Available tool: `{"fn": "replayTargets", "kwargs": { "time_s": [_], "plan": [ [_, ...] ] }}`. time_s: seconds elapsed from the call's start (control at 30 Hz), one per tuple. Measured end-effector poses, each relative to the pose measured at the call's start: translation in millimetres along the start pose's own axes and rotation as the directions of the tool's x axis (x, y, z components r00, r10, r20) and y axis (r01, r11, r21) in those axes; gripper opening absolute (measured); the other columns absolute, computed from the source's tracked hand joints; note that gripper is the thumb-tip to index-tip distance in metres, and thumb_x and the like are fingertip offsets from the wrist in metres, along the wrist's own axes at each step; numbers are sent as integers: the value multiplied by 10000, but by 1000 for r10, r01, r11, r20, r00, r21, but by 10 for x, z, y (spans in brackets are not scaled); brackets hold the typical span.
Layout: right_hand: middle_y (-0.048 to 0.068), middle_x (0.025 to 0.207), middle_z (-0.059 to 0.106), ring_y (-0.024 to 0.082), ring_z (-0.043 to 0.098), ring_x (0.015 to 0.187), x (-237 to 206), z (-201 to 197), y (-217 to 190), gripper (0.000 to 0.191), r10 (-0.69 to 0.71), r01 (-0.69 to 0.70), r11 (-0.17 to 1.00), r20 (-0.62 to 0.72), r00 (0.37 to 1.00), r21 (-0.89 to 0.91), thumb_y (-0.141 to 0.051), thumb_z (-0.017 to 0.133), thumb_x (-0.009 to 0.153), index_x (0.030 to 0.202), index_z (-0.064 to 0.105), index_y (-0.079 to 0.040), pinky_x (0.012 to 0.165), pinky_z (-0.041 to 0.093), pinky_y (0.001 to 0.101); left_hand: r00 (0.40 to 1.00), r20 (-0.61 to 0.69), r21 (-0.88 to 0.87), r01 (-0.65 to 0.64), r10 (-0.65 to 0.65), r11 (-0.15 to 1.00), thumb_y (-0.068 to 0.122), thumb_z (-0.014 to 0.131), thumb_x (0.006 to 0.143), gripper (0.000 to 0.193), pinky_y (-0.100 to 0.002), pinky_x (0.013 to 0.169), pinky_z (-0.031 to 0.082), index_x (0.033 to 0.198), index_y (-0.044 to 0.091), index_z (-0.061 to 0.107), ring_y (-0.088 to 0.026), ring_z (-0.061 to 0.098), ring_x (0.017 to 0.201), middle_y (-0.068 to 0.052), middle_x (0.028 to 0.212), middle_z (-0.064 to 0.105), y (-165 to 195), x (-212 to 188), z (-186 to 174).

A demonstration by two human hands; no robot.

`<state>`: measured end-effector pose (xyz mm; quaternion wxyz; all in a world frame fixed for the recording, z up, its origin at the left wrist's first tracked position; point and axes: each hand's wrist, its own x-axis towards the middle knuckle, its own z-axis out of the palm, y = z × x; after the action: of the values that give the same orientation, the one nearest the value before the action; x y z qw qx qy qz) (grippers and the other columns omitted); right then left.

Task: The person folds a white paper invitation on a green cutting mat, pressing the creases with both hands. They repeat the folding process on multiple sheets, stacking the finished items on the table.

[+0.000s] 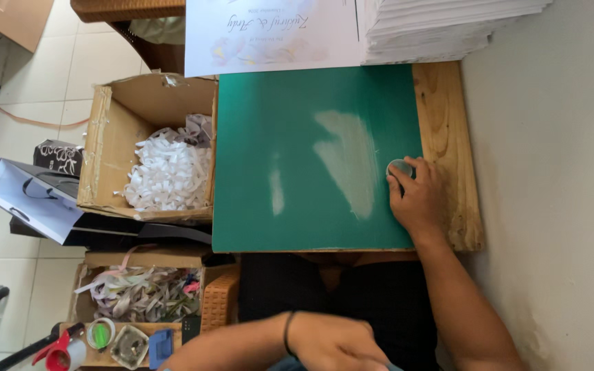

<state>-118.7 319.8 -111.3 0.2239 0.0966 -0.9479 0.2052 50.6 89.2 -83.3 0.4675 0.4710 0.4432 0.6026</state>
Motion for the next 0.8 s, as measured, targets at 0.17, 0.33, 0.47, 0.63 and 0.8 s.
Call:
{"fn": "replayTargets", "kwargs": {
  "time_s": [0.17,0.33,0.47,0.63,0.8],
  "plan": [
    [142,1304,646,401,579,1246,19,-26,-24,209,-13,13,1000,-8,1000,-3,-194,721,948,1127,796,-117,1046,478,499,986,-68,189,-137,152,972,380,432,1164,463,-322,923,571,1226,-10,674,-225,733,953,-147,1035,750,-298,344,259],
    [147,1298,646,401,582,1239,-12,-28,-16,201,-31,31,999,5,999,-7,-189,721,945,1113,795,-108,1052,484,502,989,-115,-33,-102,98,994,340,489,1199,374,-280,990,574,1268,26,682,-202,737,1030,-114,1118,750,37,313,20],
    [150,1301,646,410,581,1232,-18,-2,7,203,-27,27,1000,-5,1000,-4,-194,714,957,1122,797,-107,1048,484,501,923,-299,41,-242,243,969,322,545,1195,311,-251,1010,570,1290,60,684,-180,734,1068,-87,1168,751,872,174,-243],
    [166,1331,631,411,572,1249,-38,27,28,203,-49,49,999,5,999,3,-204,710,994,1153,788,-103,1059,483,502,760,-176,162,-604,625,780,405,634,1067,364,-288,1002,534,1275,108,663,-211,652,1137,-78,1252,673,1648,527,-492],
    [159,1345,631,408,558,1250,-92,39,40,212,-45,47,998,25,999,-52,-197,726,996,1179,798,-118,1061,471,513,457,8,195,-873,889,447,440,627,1014,346,-368,972,552,1202,150,633,-282,616,1199,-126,1248,622,1749,1092,-515]
  ]
}}
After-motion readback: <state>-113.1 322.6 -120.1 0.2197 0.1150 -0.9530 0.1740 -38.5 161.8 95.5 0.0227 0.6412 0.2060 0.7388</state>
